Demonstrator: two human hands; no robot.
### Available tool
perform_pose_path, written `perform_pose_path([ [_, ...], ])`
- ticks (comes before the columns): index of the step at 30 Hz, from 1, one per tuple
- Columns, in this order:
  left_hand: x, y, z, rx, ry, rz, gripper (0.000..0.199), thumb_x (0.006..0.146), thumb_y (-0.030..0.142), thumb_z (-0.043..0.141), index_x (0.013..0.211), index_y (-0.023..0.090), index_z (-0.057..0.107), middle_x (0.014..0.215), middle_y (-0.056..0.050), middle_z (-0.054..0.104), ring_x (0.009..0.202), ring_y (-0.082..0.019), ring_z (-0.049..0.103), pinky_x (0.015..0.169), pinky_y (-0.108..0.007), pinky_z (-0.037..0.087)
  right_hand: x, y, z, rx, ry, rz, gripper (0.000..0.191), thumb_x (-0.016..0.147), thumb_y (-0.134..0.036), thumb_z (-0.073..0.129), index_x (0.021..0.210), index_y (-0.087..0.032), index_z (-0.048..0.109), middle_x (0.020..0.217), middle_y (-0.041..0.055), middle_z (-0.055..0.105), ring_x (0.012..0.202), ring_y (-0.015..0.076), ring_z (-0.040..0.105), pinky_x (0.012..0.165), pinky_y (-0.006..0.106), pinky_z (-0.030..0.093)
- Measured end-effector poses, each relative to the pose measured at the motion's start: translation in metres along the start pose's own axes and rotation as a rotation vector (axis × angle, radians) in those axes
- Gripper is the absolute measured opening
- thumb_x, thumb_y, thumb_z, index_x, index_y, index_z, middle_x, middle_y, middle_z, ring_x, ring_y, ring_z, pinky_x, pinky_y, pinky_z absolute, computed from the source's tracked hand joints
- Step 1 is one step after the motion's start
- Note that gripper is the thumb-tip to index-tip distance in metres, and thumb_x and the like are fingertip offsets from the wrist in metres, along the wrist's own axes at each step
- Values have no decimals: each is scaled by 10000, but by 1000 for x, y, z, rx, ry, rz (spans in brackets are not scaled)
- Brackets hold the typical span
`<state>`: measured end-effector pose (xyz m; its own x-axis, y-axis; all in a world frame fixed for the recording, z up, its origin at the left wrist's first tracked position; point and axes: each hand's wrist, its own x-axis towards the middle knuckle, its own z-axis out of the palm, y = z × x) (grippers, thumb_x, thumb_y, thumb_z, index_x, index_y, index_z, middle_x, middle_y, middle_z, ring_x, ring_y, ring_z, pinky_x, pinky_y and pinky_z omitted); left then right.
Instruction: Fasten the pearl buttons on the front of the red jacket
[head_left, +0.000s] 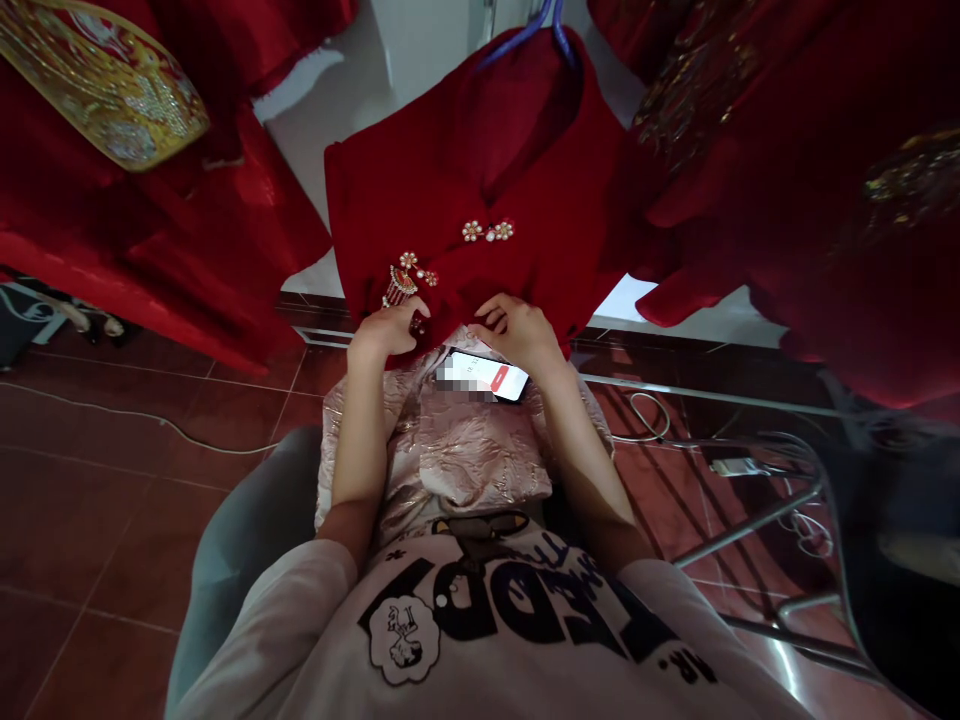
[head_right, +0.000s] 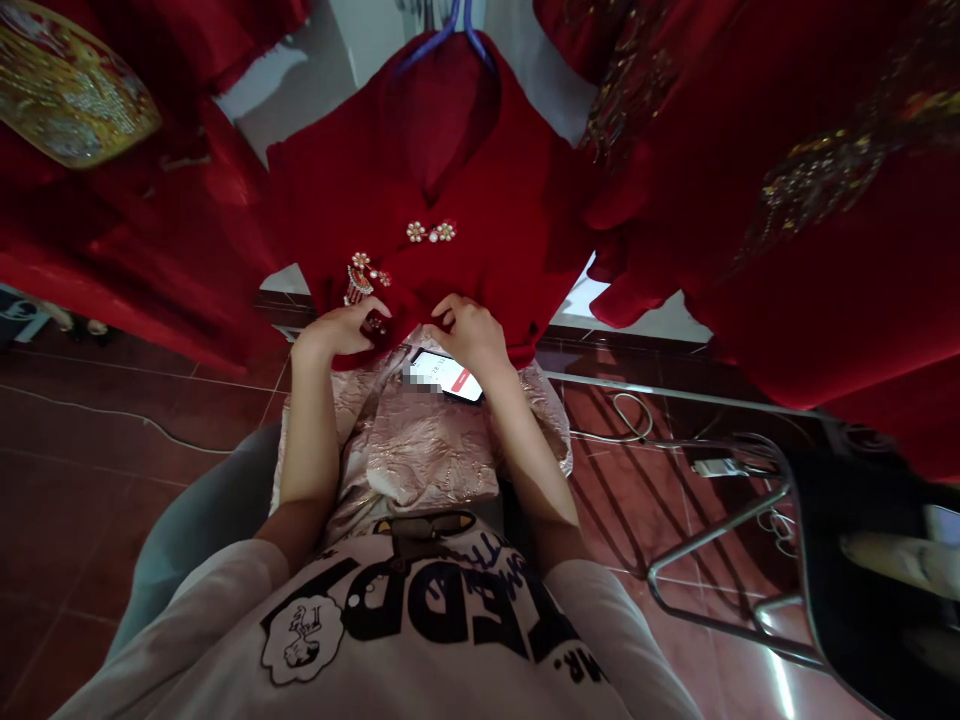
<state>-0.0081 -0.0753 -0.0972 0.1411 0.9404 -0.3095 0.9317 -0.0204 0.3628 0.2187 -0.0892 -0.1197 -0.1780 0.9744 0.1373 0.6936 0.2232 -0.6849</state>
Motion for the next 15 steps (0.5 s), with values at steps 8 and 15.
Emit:
perform_pose_path([
  [8, 9, 20, 15, 121, 259, -80, 231, 933, 320, 680, 1133, 210, 638, 1148, -111, 732, 1144, -318, 682, 918, -367, 508, 4, 7, 8, -109, -17, -13, 110, 839, -199, 769, 924, -213, 700, 919, 25, 738, 847, 175, 654, 732, 273, 476],
  [15, -2, -5, -5, -30, 144, 237, 160, 802, 181, 719, 928, 215, 627, 805, 5, 674, 759, -187, 659, 713, -282, 436, 6, 8, 13, -91, 3, 51, 87, 851, -129, 731, 908, -193, 719, 852, 36, 760, 797, 182, 702, 736, 289, 527],
])
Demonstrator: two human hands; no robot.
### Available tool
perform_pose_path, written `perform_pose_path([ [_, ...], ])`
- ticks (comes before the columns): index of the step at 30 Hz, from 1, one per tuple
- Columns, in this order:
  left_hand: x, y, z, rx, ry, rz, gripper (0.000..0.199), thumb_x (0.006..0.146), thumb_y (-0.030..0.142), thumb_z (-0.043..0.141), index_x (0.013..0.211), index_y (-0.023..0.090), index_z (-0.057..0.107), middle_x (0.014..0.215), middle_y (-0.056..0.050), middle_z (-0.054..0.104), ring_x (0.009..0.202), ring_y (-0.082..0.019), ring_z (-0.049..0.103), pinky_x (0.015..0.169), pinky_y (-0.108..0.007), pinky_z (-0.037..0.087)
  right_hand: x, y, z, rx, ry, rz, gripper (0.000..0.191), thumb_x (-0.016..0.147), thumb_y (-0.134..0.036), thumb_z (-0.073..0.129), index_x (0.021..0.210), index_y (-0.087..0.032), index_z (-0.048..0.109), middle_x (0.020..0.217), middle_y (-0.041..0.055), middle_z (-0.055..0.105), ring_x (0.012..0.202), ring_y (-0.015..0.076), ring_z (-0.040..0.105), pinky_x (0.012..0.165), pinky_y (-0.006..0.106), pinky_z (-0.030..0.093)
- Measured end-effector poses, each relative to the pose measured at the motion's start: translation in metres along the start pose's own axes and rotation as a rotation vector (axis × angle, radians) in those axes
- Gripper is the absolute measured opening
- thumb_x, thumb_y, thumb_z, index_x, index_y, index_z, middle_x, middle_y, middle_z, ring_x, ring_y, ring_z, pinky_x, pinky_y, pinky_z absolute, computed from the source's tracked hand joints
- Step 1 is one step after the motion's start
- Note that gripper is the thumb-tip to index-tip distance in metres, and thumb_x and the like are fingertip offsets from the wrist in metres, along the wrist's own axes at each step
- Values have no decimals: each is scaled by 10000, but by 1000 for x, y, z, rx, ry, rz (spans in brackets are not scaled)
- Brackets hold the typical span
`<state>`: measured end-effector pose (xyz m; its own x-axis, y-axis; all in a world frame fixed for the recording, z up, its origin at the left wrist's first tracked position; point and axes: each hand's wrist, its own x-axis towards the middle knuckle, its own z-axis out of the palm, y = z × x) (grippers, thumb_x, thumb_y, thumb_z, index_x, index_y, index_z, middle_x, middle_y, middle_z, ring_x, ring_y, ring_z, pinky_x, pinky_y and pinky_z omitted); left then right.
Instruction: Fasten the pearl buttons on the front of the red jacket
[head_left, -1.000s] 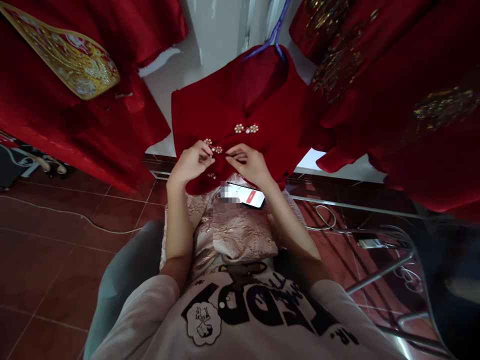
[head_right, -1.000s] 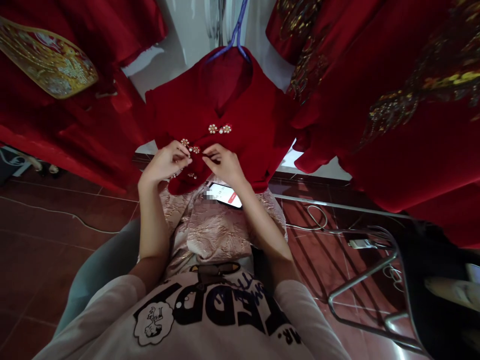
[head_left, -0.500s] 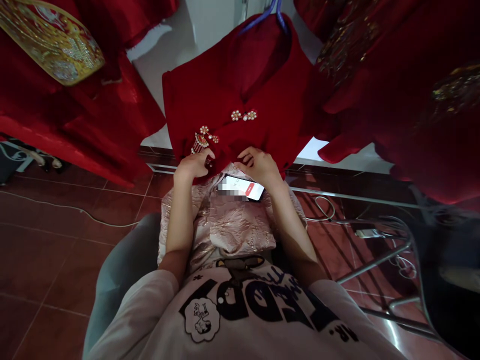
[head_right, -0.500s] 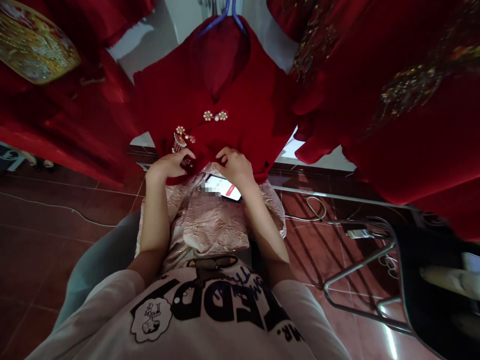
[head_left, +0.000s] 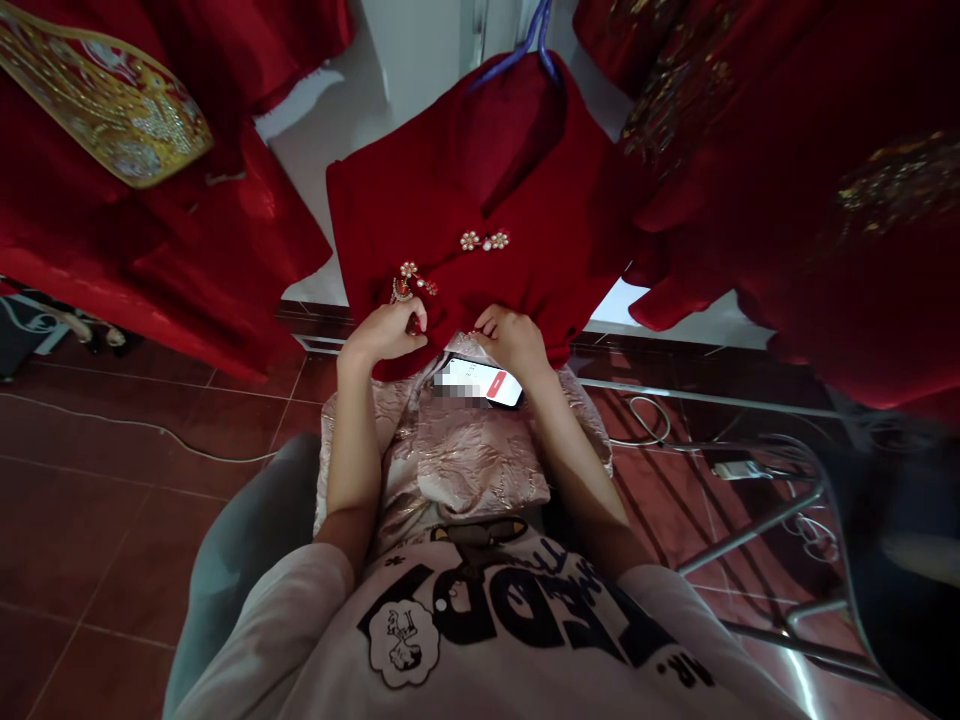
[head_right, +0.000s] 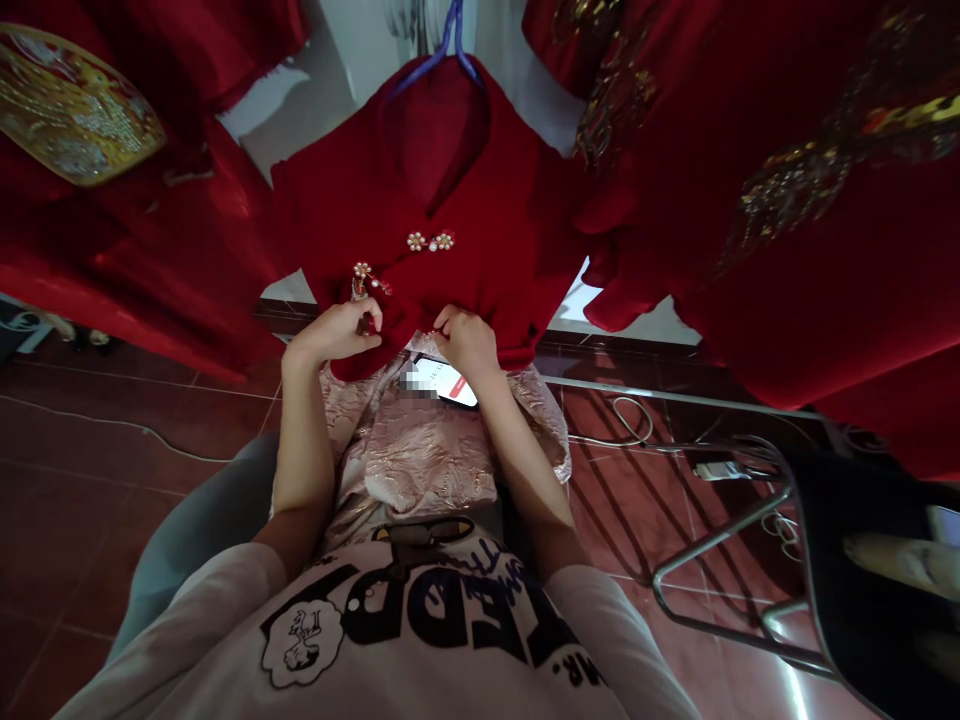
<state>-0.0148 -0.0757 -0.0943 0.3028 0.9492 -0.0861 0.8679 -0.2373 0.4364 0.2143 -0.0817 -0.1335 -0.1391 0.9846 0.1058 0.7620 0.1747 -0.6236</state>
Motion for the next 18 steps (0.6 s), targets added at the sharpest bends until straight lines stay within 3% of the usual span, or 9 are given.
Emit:
perform_pose_path([
  [5, -1, -7, 0, -227, -4, 114, 297, 751, 159, 773, 1004, 215, 630, 718, 42, 633, 655, -147, 616, 672, -252, 417, 4, 5, -2, 415, -149, 61, 118, 774, -195, 829, 804, -167, 718, 808, 49, 771, 733, 165, 726, 692, 281, 593],
  [9, 4, -5, 6, -214, 16, 158, 257, 791, 151, 743, 1005, 210, 613, 728, 30, 642, 679, -161, 619, 671, -255, 407, 5, 4, 1, 685, -201, 52, 243, 762, -321, 865, 878, -156, 728, 836, 64, 778, 707, 164, 724, 662, 304, 625],
  [18, 6, 2, 9, -111, 39, 195, 138, 886, 212, 664, 920, 197, 531, 681, 30, 561, 621, -148, 533, 602, -260, 339, 3, -12, 24, 605, -6, -55, 175, 797, -290, 807, 889, -187, 699, 900, 38, 782, 848, 165, 745, 856, 315, 610],
])
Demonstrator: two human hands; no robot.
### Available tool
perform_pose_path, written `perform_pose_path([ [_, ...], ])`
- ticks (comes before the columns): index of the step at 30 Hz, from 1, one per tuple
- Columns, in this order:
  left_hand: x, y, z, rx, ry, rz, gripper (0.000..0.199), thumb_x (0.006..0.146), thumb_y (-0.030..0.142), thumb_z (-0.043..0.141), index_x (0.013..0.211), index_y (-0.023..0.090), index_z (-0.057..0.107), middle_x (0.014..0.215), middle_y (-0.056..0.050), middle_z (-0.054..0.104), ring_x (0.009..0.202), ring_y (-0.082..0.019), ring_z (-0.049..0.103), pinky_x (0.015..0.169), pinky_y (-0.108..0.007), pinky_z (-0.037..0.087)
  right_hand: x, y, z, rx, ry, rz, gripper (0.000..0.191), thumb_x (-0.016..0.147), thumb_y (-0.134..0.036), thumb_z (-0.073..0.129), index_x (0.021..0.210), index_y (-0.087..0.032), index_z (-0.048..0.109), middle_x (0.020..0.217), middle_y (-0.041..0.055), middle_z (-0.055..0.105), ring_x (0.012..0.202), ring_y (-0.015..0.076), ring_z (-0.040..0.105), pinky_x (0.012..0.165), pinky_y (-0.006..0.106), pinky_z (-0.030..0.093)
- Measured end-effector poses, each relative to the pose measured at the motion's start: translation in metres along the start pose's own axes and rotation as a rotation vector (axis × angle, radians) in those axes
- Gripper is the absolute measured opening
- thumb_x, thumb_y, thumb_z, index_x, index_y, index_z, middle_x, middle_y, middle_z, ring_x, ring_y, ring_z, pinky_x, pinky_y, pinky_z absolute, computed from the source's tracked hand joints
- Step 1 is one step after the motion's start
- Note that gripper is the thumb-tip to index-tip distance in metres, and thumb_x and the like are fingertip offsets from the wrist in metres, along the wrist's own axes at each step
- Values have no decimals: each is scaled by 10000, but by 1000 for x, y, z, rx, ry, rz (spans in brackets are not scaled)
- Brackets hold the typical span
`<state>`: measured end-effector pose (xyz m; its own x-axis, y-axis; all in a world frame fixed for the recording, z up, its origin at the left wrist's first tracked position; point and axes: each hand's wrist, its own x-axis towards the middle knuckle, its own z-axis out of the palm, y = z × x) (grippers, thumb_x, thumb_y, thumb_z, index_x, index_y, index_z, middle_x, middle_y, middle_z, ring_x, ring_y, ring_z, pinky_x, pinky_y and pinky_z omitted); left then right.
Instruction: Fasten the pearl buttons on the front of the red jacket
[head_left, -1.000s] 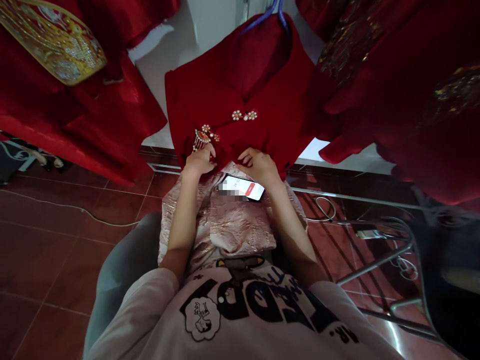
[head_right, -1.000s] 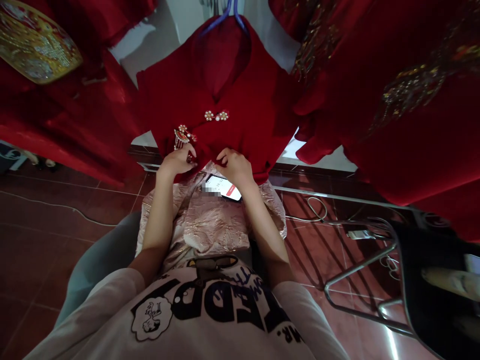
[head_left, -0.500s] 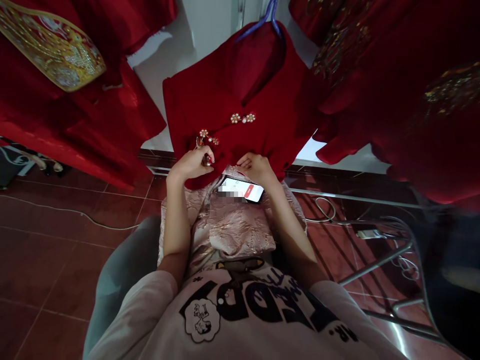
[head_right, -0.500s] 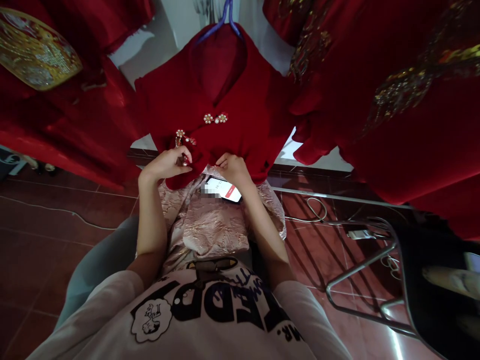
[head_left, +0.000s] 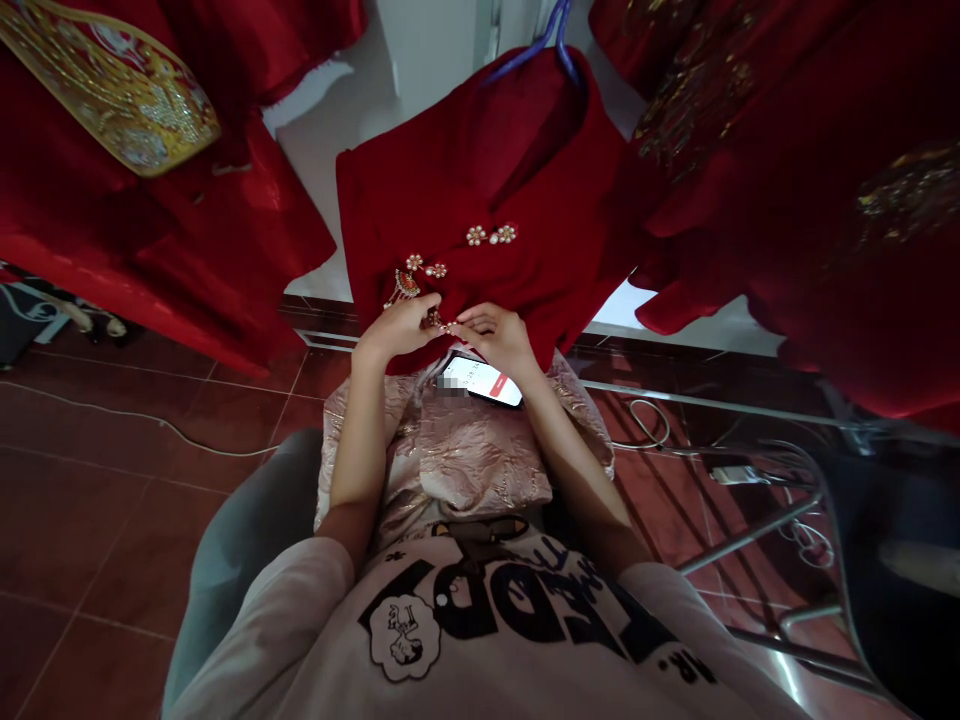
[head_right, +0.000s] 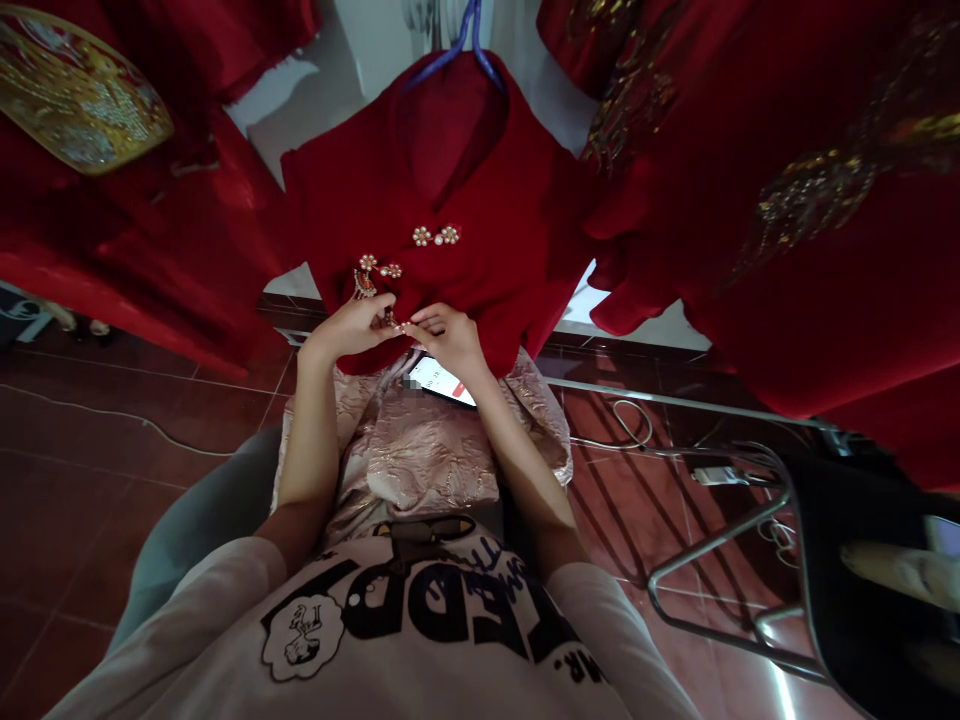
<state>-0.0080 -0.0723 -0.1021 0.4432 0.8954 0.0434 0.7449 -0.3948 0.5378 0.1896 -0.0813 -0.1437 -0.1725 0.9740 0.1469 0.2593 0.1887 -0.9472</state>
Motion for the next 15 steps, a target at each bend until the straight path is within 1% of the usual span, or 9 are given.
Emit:
perform_pose_path([
  [3, 0, 1, -1, 1, 10, 13, 173, 874, 234, 659, 837, 205, 492, 652, 31, 544, 605, -141, 515, 594, -260, 333, -3, -3, 7, -63, 54, -31, 160, 810, -287, 790, 882, -197, 678, 875, 28, 771, 802, 155, 727, 820, 300, 607],
  [6, -1, 0, -3, -5, 24, 27, 160, 842, 225, 646, 797, 208, 494, 604, 39, 532, 597, -141, 522, 587, -256, 335, -5, -7, 12, -113, 84, -34, 163, 832, -322, 771, 877, -208, 662, 862, 29, 761, 776, 154, 707, 758, 288, 606],
  [8, -2, -1, -4, -28, 14, 32, 123, 830, 223, 630, 792, 204, 515, 611, 31, 571, 612, -145, 551, 593, -252, 356, -5, -8, 13, -130, 94, -37, 144, 840, -309, 755, 874, -210, 655, 859, 32, 754, 768, 155, 699, 733, 284, 603],
  [10, -3, -3, -4, -78, -5, 23, 90, 826, 235, 628, 818, 194, 549, 671, 10, 645, 652, -155, 598, 619, -251, 400, -6, -8, 14, -146, 104, -51, 116, 844, -279, 739, 870, -209, 651, 861, 36, 750, 767, 153, 695, 736, 283, 601],
  [13, -3, -7, -3, -191, -6, 4, 165, 815, 293, 690, 888, 179, 596, 766, -16, 721, 709, -163, 657, 660, -250, 459, -6, -7, 14, -172, 111, -71, 92, 855, -270, 717, 882, -210, 652, 874, 39, 750, 774, 153, 694, 740, 282, 603],
  [15, -2, -10, -1, -238, 14, 11, 225, 807, 341, 735, 894, 174, 614, 763, -15, 730, 705, -155, 666, 654, -241, 465, -6, -6, 14, -178, 110, -76, 90, 860, -274, 708, 894, -209, 655, 886, 42, 751, 782, 154, 695, 733, 280, 605],
])
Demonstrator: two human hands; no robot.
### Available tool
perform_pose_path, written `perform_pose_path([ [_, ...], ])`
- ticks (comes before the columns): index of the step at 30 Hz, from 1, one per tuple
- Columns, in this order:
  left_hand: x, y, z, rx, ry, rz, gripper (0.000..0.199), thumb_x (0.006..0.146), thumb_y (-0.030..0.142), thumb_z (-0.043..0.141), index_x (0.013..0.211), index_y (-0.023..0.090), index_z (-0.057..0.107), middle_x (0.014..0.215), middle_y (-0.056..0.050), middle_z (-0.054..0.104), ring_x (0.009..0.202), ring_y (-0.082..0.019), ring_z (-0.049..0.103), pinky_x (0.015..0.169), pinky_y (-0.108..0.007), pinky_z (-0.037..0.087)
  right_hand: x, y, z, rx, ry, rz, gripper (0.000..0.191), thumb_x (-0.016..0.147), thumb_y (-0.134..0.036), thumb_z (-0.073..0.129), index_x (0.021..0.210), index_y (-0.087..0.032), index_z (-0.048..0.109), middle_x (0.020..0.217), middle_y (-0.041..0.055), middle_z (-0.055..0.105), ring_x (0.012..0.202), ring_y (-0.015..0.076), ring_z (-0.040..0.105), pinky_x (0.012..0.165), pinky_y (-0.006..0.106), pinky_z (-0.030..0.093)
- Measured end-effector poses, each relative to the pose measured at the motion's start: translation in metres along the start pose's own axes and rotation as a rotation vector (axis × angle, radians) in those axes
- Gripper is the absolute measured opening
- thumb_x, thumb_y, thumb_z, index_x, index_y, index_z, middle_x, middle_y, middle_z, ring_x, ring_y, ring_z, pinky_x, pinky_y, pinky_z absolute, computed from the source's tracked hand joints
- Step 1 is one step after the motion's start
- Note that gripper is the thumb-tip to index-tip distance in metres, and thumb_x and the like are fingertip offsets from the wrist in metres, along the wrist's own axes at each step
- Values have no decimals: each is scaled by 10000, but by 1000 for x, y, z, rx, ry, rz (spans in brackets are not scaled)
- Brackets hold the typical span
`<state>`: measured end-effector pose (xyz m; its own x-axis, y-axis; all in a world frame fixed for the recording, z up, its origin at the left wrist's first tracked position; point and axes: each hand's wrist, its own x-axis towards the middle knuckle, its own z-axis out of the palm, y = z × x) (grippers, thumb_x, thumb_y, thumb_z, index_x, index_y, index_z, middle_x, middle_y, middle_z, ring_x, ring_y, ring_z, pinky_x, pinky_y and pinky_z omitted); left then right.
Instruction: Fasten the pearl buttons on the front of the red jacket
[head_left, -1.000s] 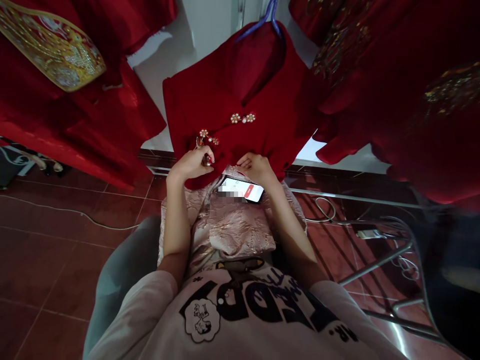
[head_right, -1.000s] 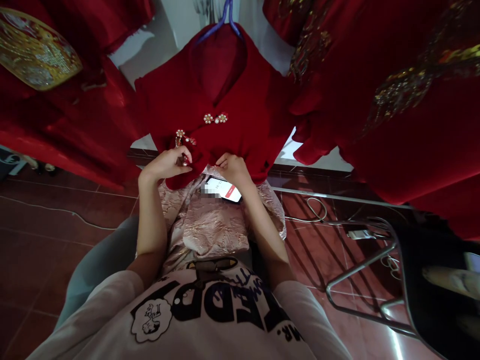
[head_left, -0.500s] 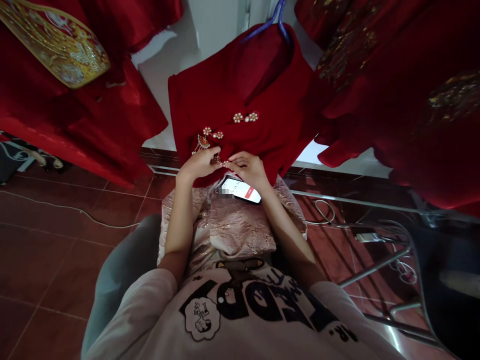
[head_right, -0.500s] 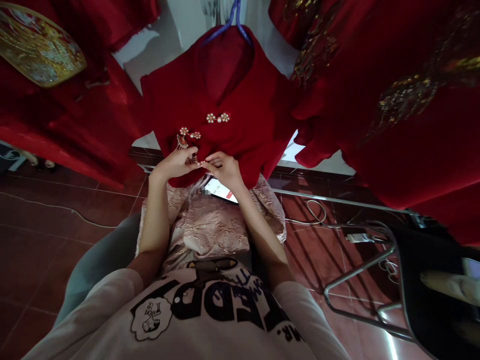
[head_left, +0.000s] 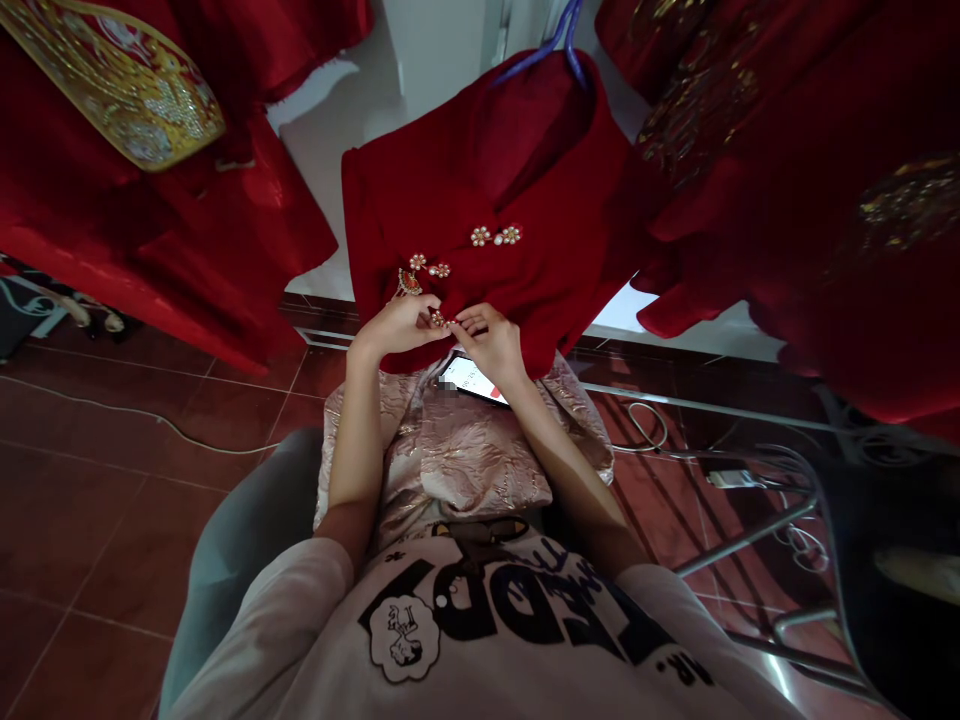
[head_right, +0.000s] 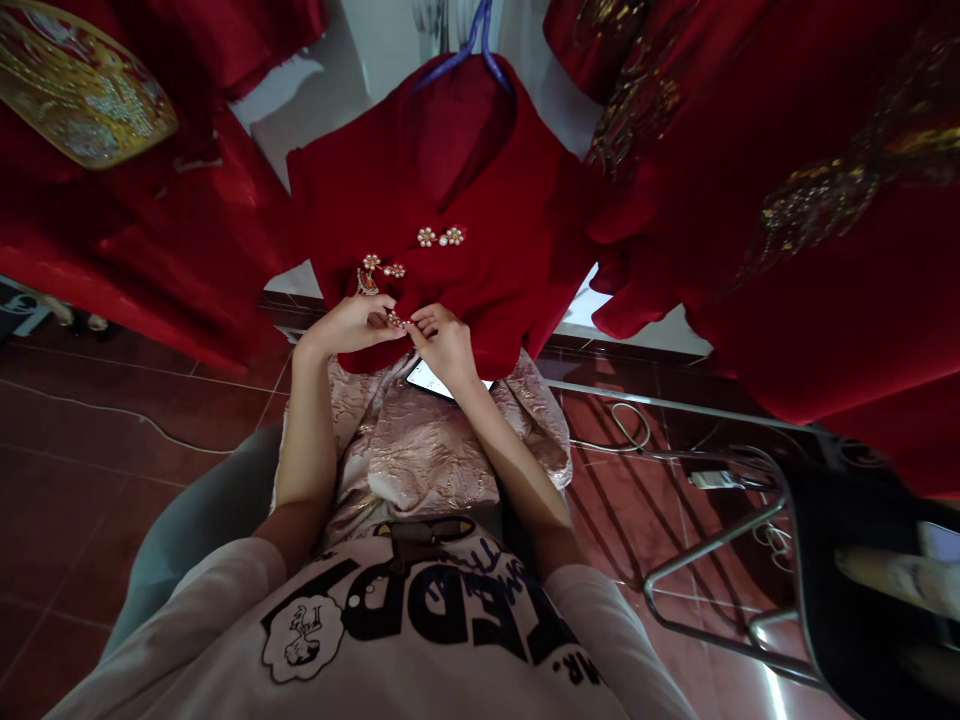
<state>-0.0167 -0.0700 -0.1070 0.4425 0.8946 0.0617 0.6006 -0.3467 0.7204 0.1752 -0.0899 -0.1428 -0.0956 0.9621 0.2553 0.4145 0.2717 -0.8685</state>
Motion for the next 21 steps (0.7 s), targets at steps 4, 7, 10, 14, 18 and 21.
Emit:
perform_pose_path([
  [4, 3, -8, 3, -45, 25, 24, 194, 792, 299, 751, 877, 160, 644, 769, -23, 751, 716, -153, 684, 653, -238, 485, 0, 1, 1, 4, 1, 5, 97, 862, -274, 707, 896, -205, 649, 891, 44, 744, 785, 154, 692, 741, 282, 603],
  [7, 6, -11, 4, -129, 60, -13, 238, 756, 213, 772, 966, 140, 688, 832, -46, 778, 760, -165, 724, 721, -259, 539, 1, 3, 2, 3, 9, 7, 96, 865, -262, 708, 894, -198, 642, 885, 46, 732, 785, 153, 687, 766, 290, 601],
  [10, 10, -13, 7, -264, 110, -88, 331, 740, 184, 809, 1048, 111, 711, 814, -62, 780, 742, -164, 741, 736, -264, 562, 2, 5, 3, -9, 41, 5, 101, 879, -279, 702, 900, -203, 639, 876, 38, 721, 776, 149, 679, 768, 288, 602],
  [14, 17, -17, 13, -407, 163, -156, 372, 723, 188, 852, 1054, 85, 717, 748, -68, 771, 703, -174, 748, 679, -254, 570, 1, 9, 7, -7, 96, -7, 142, 899, -329, 688, 944, -203, 642, 907, 42, 718, 773, 147, 665, 692, 267, 598],
  [18, 21, -21, 17, -392, 206, -158, 329, 704, 181, 855, 996, 98, 730, 713, -50, 762, 680, -177, 746, 624, -232, 556, -1, 13, 11, -26, 127, -44, 206, 935, -409, 650, 976, -207, 645, 992, 65, 707, 813, 156, 669, 674, 270, 609],
  [21, 21, -20, 17, -335, 191, -154, 278, 669, 136, 840, 924, 107, 734, 703, -32, 754, 655, -159, 730, 600, -206, 526, -2, 15, 12, -25, 128, -63, 279, 958, -497, 608, 981, -221, 639, 1041, 76, 703, 836, 165, 671, 685, 278, 620],
])
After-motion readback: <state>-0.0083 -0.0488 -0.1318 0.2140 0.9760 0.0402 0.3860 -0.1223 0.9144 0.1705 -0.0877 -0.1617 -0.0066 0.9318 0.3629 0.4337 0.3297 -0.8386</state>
